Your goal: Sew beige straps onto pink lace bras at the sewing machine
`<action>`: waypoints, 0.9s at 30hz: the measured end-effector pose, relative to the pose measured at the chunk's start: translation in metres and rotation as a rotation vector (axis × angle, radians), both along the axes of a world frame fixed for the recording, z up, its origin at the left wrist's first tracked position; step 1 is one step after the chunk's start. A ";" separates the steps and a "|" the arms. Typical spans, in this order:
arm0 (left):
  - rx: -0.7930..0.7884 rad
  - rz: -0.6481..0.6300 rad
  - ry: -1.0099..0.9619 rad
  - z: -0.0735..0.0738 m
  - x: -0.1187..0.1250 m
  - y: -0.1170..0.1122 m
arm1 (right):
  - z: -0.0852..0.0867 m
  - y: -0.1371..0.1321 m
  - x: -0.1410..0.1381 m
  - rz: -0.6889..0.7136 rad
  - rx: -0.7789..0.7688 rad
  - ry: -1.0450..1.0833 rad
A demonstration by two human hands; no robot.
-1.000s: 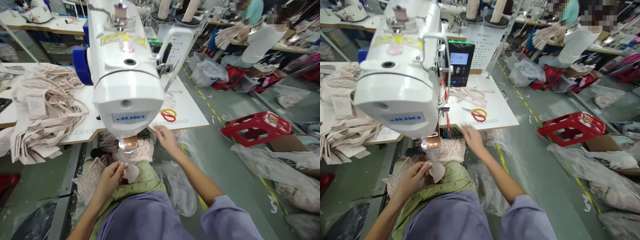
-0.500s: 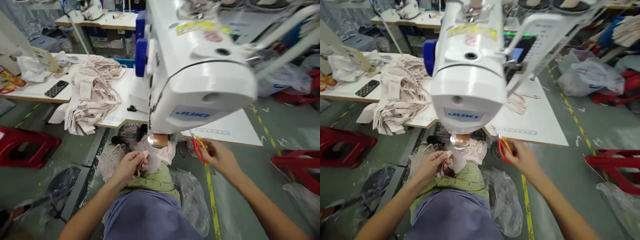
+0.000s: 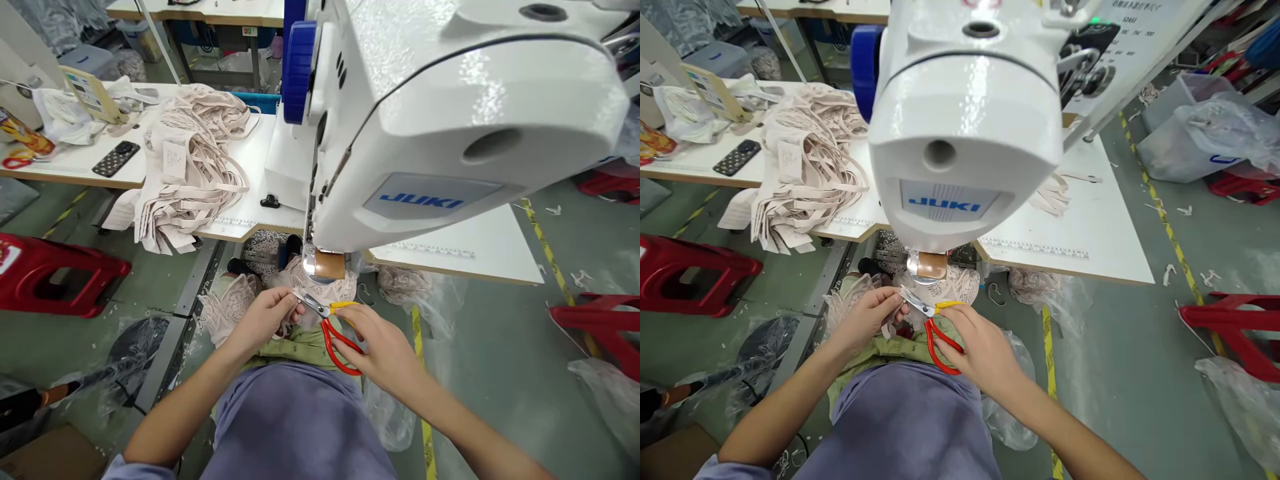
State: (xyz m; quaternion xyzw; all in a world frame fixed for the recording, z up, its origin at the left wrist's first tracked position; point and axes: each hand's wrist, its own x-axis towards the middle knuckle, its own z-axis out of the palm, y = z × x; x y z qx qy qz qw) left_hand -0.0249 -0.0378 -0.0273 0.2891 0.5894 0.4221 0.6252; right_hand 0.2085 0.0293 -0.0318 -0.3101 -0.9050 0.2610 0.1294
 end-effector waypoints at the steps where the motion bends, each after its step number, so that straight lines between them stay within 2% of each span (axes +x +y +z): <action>1: 0.010 -0.005 0.028 0.001 0.000 0.000 | -0.001 0.000 -0.002 0.013 -0.010 0.003; 6: -0.010 -0.001 0.067 0.009 -0.003 -0.001 | -0.003 0.001 0.005 0.014 -0.153 -0.036; 11: -0.014 0.081 -0.147 0.004 -0.005 -0.001 | -0.005 -0.005 0.018 -0.140 -0.251 -0.024; 14: -0.010 0.129 -0.187 -0.001 -0.005 -0.002 | -0.003 -0.010 0.016 -0.147 -0.310 0.009; 18: 0.015 0.165 -0.144 -0.008 -0.004 -0.004 | 0.000 -0.014 0.004 -0.128 -0.336 -0.009; 27: 0.047 0.107 0.117 -0.010 -0.006 -0.008 | -0.001 -0.004 -0.021 -0.128 -0.370 -0.028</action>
